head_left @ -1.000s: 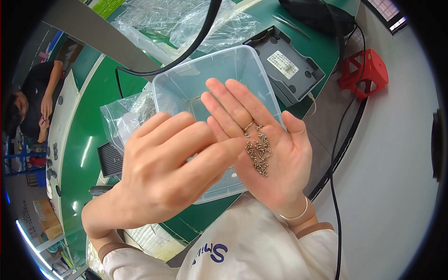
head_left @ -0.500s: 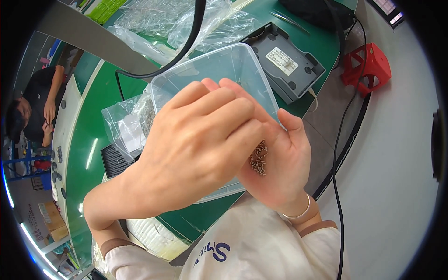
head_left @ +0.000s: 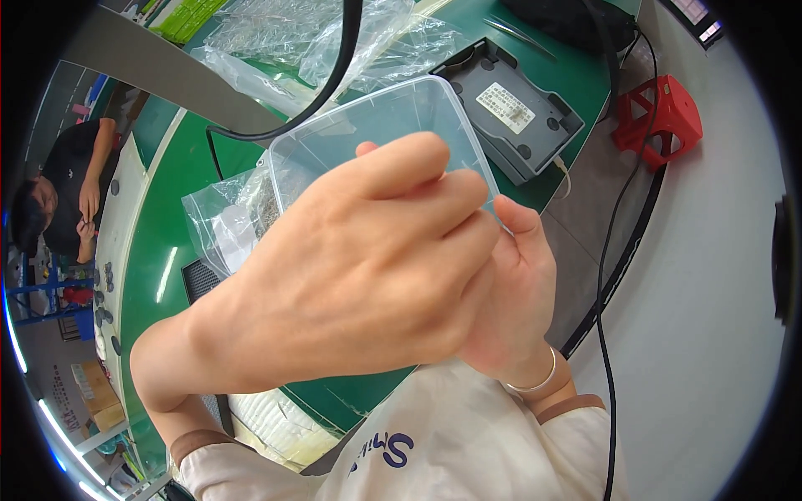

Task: The person sorts small metallic components by hand, placing them from a plastic tray into a plastic bag.

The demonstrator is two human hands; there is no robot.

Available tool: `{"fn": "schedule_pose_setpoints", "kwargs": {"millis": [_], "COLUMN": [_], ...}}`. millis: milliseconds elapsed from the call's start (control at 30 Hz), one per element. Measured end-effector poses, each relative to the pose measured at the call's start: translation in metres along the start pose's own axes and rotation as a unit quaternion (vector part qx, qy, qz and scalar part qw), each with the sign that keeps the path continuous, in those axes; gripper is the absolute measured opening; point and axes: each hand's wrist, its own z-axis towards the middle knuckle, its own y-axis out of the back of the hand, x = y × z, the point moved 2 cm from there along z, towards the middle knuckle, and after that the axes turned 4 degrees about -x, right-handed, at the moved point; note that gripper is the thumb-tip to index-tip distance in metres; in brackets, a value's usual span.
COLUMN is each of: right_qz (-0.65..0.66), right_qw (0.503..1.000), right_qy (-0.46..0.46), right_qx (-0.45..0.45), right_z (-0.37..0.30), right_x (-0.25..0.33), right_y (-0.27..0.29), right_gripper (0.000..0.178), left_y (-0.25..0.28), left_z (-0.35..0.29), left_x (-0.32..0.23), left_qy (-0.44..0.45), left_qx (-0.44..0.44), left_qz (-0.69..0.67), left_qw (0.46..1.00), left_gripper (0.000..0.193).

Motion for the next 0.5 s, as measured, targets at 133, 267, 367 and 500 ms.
{"fn": "schedule_pose_setpoints", "kwargs": {"millis": [133, 267, 367, 500], "right_qz": [0.036, 0.038, 0.009, -0.010], "right_qw": [0.998, 0.998, 0.998, 0.998], "right_qy": [-0.001, 0.000, 0.013, 0.014], "right_qx": [-0.046, -0.057, -0.064, -0.063], "right_z": [-0.001, -0.002, -0.001, -0.001], "right_x": [-0.001, -0.001, -0.002, -0.002], "right_y": [-0.006, -0.005, -0.005, -0.004], "right_gripper": [0.048, 0.046, 0.045, 0.049], "left_y": [-0.006, -0.010, -0.010, -0.006], "left_z": [-0.001, -0.002, -0.006, -0.007], "left_x": [0.005, 0.013, 0.017, 0.019], "left_qy": [-0.010, -0.006, 0.024, 0.062], "left_qx": [-0.008, -0.018, -0.032, -0.031], "left_qz": [-0.015, -0.062, -0.117, -0.134], "left_qw": [1.000, 0.998, 0.992, 0.989], "left_gripper": [0.027, 0.027, 0.028, 0.028]}}
